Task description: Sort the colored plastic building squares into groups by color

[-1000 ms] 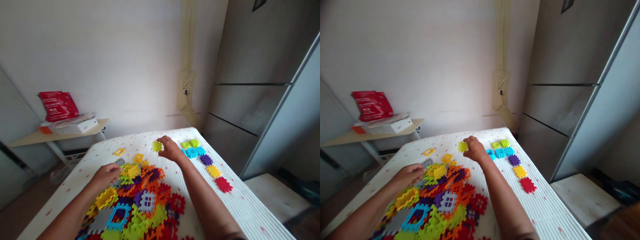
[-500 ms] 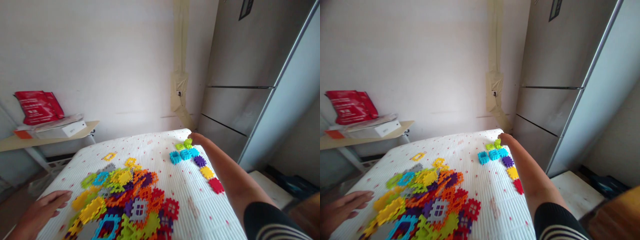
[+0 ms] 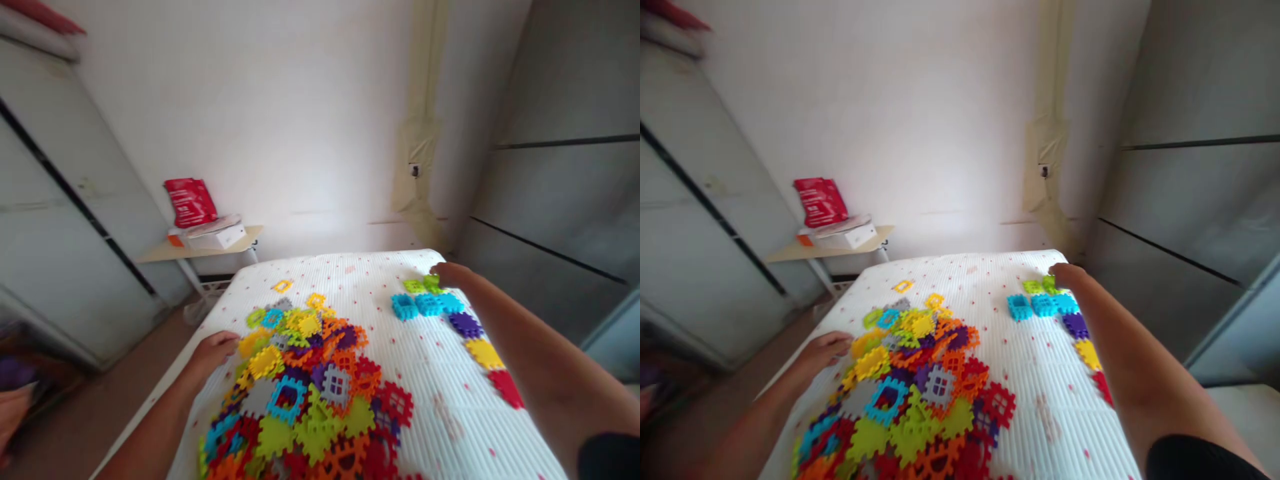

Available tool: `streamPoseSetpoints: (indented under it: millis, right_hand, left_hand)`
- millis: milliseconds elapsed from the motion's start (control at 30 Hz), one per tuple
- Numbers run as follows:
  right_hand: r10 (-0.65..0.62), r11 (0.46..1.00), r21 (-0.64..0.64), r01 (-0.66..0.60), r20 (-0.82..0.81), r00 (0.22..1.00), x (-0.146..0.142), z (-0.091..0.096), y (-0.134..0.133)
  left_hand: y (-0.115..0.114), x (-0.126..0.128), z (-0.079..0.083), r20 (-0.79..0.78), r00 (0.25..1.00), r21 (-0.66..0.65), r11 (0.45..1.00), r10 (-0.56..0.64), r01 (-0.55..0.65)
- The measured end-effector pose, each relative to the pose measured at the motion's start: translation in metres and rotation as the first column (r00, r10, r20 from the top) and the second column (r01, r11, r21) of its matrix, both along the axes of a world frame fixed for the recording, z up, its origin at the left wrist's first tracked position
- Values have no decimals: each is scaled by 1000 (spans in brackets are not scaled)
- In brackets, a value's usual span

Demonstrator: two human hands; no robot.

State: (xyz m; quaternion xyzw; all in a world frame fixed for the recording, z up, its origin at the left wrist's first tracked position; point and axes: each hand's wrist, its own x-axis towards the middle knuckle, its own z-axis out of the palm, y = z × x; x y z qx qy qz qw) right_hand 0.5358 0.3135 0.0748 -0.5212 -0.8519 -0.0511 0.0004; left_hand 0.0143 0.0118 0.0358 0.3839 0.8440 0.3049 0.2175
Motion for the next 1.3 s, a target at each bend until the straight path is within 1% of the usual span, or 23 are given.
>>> streamPoseSetpoints:
  millis: [67,100,167,233,300,367,433,500,567,633,700,767,833,900,933,1033,1133,1167,1233,1300]
  right_hand:
    - [0,999,-54,1,26,1000,2,-5,6]
    - [-20,996,-85,23,41,999,2,-7,9]
    - [-38,995,-92,40,25,999,1,-7,15]
    - [-32,998,-53,31,-19,999,-5,-5,15]
    - [4,1000,4,-3,-65,998,-17,1,7]
    - [48,998,50,-43,-104,993,-34,9,-8]
    - [103,993,75,-92,-159,982,-52,18,-30]
    - [184,982,93,-166,-246,952,-69,29,-57]
    - [221,975,78,-207,-334,916,-84,38,-83]
    - [234,971,47,-235,-393,889,-97,45,-106]
    - [242,967,27,-255,-427,871,-108,49,-123]
    - [257,962,29,-273,-447,857,-119,50,-135]
    - [297,947,35,-318,-467,833,-131,48,-144]
    - [348,924,37,-381,-496,796,-144,46,-152]
    - [368,914,43,-404,-508,778,-150,45,-156]
    - [423,890,102,-444,-545,724,-168,43,-172]
    - [504,848,191,-495,-581,639,-185,42,-189]
    - [524,837,214,-504,-582,622,-190,41,-194]
    - [533,832,220,-509,-571,624,-198,38,-201]
    - [518,847,210,-489,-535,667,-204,36,-204]
  left_hand:
    - [1,-4,-4,-14,999,-5,999,46,-46]
    - [2,-7,-5,-26,998,-13,998,65,-66]
    - [6,-11,-5,-62,995,-20,996,82,-84]
    - [13,-13,-3,-100,993,-16,998,64,-66]
    - [24,-14,-1,-135,991,-12,1000,23,-25]
    - [39,-13,0,-164,986,-23,1000,-24,21]
    - [54,-11,-1,-188,980,-50,997,-63,55]
    - [66,-9,-3,-206,975,-80,994,-87,71]
    - [72,-7,-4,-216,972,-99,992,-96,76]
    - [73,-4,-3,-220,971,-97,992,-97,77]
    - [69,-2,1,-224,971,-67,995,-83,69]
    - [63,2,8,-231,972,-12,999,-47,46]
    - [57,8,16,-225,974,65,998,-8,23]
    - [53,18,27,-181,984,143,989,0,26]
    - [51,25,32,-141,990,178,983,-16,41]
    - [50,53,48,16,992,257,959,-128,120]
    - [50,88,62,149,956,310,930,-251,196]
    - [50,100,66,184,941,326,921,-285,215]
    - [50,121,74,262,907,347,909,-331,231]
    - [51,138,79,320,872,346,903,-370,256]
